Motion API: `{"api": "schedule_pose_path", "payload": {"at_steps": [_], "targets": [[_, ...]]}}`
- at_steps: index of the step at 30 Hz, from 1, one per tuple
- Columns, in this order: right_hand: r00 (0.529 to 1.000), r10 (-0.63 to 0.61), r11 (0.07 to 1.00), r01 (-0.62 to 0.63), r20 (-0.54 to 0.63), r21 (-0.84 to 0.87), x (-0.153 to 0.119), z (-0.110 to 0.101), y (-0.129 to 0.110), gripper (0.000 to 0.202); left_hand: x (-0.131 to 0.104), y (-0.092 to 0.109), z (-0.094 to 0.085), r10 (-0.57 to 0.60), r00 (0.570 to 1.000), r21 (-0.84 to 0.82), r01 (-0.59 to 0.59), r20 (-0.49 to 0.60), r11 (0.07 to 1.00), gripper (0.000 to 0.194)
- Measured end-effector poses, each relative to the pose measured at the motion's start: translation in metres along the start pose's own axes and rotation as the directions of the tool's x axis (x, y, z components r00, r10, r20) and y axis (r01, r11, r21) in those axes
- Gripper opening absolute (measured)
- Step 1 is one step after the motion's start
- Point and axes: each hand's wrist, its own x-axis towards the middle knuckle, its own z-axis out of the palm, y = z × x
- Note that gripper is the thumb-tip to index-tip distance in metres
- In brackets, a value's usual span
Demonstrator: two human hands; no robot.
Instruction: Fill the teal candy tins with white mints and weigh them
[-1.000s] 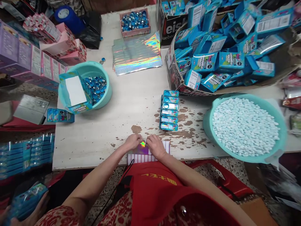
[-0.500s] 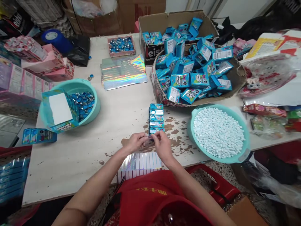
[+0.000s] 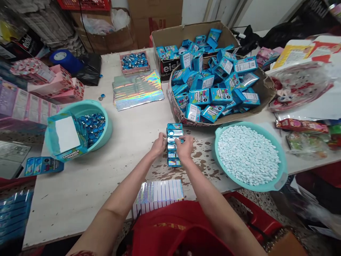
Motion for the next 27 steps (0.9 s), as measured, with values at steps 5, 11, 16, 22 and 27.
{"api": "schedule_pose_path", "payload": {"at_steps": [5,11,16,22,27], "targets": [[0.990,0.139,0.973,-0.142,0.032,0.182,0.013,0.001,0.008,0.039,-0.028,0.001,0.032,-0.044,0.983,-0.060,0.034,-0.181,0.998,0.049],[0.993,0.113,0.969,-0.120,0.042,0.218,-0.020,-0.034,0.011,0.026,-0.072,-0.029,0.004,-0.020,0.992,0.229,-0.010,0.126,0.973,0.053],[0.953,0.062,0.998,-0.068,0.296,0.009,-0.123,-0.072,0.066,0.036,-0.140,-0.076,-0.022,-0.101,0.943,0.492,-0.073,0.317,0.867,0.031],[0.866,0.115,0.985,-0.036,0.487,-0.169,-0.147,-0.069,0.110,0.031,-0.170,-0.091,-0.017,-0.249,0.895,0.437,0.069,0.370,0.897,0.016],[0.749,-0.314,0.842,0.503,0.583,-0.193,-0.143,-0.058,0.061,0.025,-0.164,-0.097,-0.028,-0.237,0.888,0.194,0.172,0.394,0.966,0.014]]}}
